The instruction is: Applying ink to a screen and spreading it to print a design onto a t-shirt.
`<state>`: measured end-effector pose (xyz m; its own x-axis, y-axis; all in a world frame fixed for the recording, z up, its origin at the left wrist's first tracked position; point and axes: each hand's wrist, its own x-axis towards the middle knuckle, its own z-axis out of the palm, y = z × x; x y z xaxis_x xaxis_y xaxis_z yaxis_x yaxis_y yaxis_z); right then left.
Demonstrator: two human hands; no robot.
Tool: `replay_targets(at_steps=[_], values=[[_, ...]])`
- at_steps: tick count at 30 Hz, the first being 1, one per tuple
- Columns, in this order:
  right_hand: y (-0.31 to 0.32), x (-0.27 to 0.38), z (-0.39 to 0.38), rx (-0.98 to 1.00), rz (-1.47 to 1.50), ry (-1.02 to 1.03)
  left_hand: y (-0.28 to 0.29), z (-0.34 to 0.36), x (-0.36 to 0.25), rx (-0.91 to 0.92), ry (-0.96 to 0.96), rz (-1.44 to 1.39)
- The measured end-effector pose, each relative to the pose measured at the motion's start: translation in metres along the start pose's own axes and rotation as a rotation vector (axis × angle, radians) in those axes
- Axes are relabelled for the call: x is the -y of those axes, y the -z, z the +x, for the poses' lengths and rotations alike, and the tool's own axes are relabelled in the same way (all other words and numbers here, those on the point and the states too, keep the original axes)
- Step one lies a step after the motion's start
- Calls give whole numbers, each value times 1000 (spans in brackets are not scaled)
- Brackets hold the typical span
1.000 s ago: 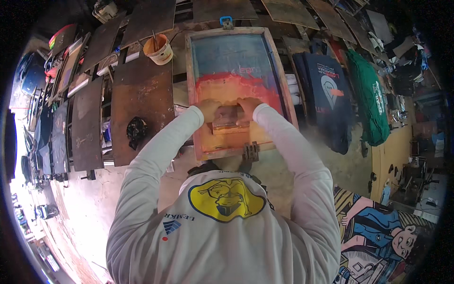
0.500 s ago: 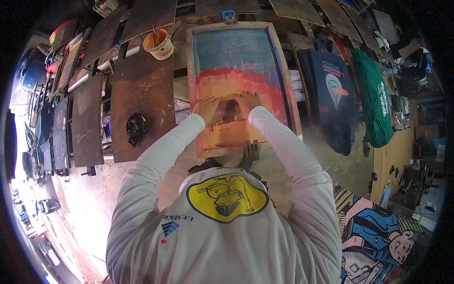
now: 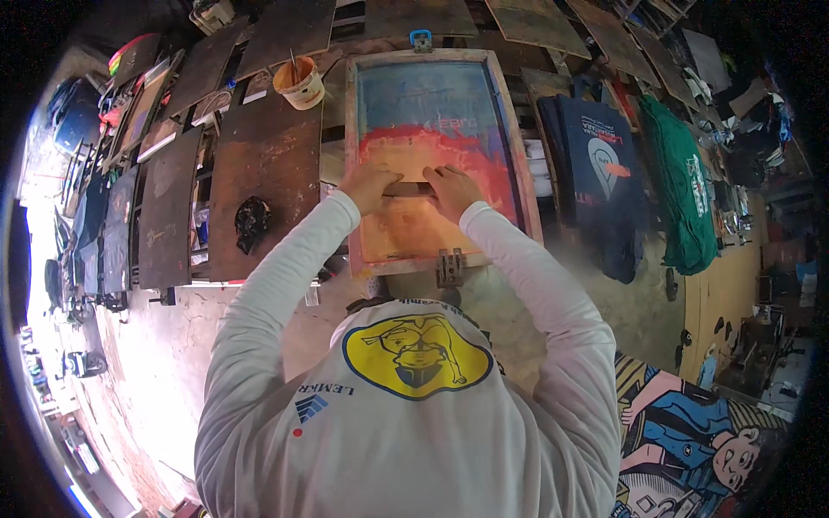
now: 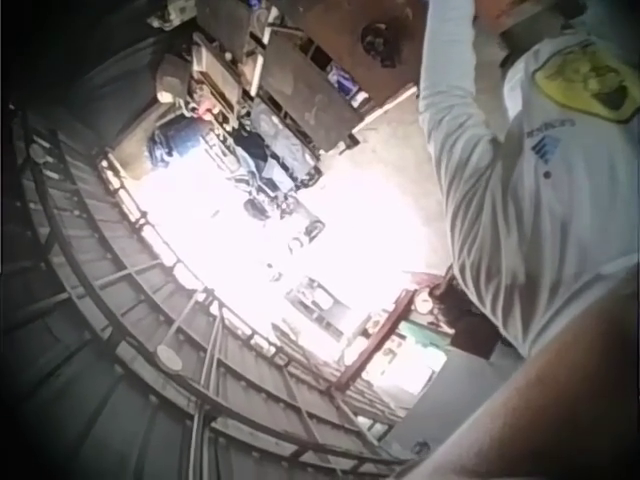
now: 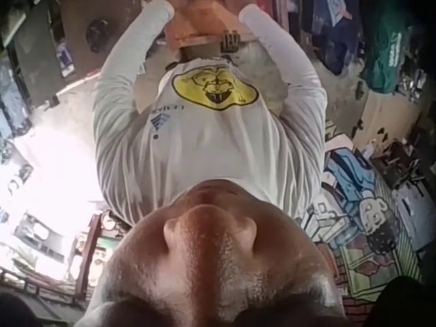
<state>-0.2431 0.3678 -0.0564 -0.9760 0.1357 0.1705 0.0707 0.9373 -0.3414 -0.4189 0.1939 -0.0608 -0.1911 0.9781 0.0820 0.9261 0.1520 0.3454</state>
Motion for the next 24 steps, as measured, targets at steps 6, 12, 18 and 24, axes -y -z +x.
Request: replay_targets(at_steps=[6,12,18,24], values=[[-51,-1,-13,-16,13,42,-40,-20,-9,91,164,165],[-83,9,-36,15,-89,39,-66,-42,-40,90,239,223],[-97,21,-49,192,-249,8,-99,-67,-46,31,227,321],[-94,19,-57,214,-269,78,-88,-83,-77,-65,306,159]])
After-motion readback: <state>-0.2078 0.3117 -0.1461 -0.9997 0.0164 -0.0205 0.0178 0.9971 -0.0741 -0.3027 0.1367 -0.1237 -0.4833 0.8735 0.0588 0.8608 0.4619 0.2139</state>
